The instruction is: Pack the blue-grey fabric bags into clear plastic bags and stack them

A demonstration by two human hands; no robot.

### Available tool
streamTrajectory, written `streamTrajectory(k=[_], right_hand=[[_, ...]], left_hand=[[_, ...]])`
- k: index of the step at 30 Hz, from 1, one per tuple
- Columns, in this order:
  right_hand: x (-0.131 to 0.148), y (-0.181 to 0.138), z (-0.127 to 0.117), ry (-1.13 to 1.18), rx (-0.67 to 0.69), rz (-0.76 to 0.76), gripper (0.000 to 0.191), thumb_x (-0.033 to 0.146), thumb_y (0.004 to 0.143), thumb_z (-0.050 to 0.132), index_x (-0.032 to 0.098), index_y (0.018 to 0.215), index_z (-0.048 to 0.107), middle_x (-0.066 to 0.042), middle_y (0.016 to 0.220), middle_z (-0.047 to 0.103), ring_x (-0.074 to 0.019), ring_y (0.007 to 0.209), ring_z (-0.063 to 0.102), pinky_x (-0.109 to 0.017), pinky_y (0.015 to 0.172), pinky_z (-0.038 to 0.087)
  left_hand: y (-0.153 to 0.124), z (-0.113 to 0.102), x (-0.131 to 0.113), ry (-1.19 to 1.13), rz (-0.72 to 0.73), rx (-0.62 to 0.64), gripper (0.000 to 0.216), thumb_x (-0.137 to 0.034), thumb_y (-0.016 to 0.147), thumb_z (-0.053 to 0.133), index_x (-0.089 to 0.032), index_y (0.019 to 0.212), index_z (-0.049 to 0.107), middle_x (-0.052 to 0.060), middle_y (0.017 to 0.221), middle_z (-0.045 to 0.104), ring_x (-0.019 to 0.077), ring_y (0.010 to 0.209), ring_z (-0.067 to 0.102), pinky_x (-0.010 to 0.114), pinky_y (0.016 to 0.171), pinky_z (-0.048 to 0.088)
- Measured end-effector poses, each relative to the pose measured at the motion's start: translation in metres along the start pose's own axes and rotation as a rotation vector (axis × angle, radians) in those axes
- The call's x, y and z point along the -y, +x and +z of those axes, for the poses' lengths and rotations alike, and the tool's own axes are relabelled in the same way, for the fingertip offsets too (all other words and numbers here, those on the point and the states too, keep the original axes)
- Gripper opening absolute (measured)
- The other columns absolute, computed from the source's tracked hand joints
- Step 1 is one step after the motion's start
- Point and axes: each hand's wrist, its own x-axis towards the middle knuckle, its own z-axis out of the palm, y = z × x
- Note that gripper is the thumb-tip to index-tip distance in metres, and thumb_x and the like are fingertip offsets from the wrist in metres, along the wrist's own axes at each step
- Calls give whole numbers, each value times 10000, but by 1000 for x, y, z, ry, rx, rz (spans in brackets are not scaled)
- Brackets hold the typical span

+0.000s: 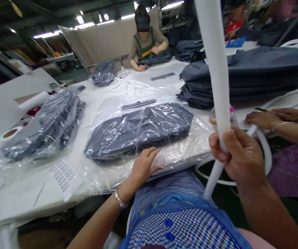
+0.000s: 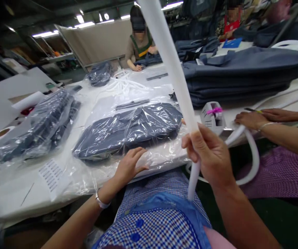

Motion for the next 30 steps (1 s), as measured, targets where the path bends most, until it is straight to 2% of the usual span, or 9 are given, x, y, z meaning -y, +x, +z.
streamTrajectory(k=[2,4,7,12,15,17,20,24,30], right_hand=[[8,-8,-31,-187,-85,-5,276,424,933,620,250,1125,716,-5,759,634,-63,448,403,-228,396,341],[10,-18,-56,-426,-114,29,276,441,901,658,239,1068,746,-23,747,664,-83,460,464,-238,413,402],[3,-29,-88,-667,-3,35,353,507,836,708,243,1064,762,-40,712,697,-150,530,599,-266,445,500],[-16,-41,-143,-773,377,-13,319,476,870,678,333,1146,748,-57,981,762,-235,886,732,-294,669,621],[-25,-52,-169,-813,638,107,260,413,844,730,401,1102,764,-45,999,777,-207,860,749,-241,742,609],[-32,-58,-169,-823,713,179,244,395,840,738,406,1082,769,-53,988,782,-206,840,754,-232,725,601],[-41,-61,-130,-807,720,214,298,405,908,637,345,1184,733,-61,1061,770,-236,928,741,-297,769,605],[-55,-55,-32,-849,801,120,331,318,931,572,274,1234,698,-54,1138,744,-245,1022,701,-365,894,550],[-84,-33,92,-1047,788,-162,277,313,966,538,209,1188,666,-76,1001,725,-235,933,670,-310,749,478]], left_hand=[[-9,25,14,54,-76,37,546,-358,846,720,-223,1342,539,103,1311,618,268,1179,591,437,1001,520],[-13,38,27,69,-147,25,405,-288,885,669,-203,1273,592,91,1223,662,235,1105,625,390,956,535],[-11,40,38,77,-129,41,172,-262,943,578,-207,1065,685,56,1046,710,194,993,652,330,902,534],[-9,21,26,156,-63,27,200,-268,988,482,-208,967,672,60,1002,698,198,965,638,290,815,506],[-5,-3,17,201,-42,-46,217,-258,1013,423,-202,1030,632,38,954,706,145,834,654,228,708,467],[5,-25,13,184,-37,-82,223,-281,1018,419,-198,1066,620,15,871,707,119,725,645,207,653,438],[32,-64,5,125,-44,-102,257,-357,1006,447,-188,1029,640,-2,772,687,112,643,614,209,640,422],[73,-112,-14,141,6,-51,250,-378,966,523,-187,943,682,-14,682,668,108,585,578,216,609,388],[103,-149,-35,228,78,6,263,-383,943,555,-180,881,709,1,678,681,108,560,537,231,575,356]])
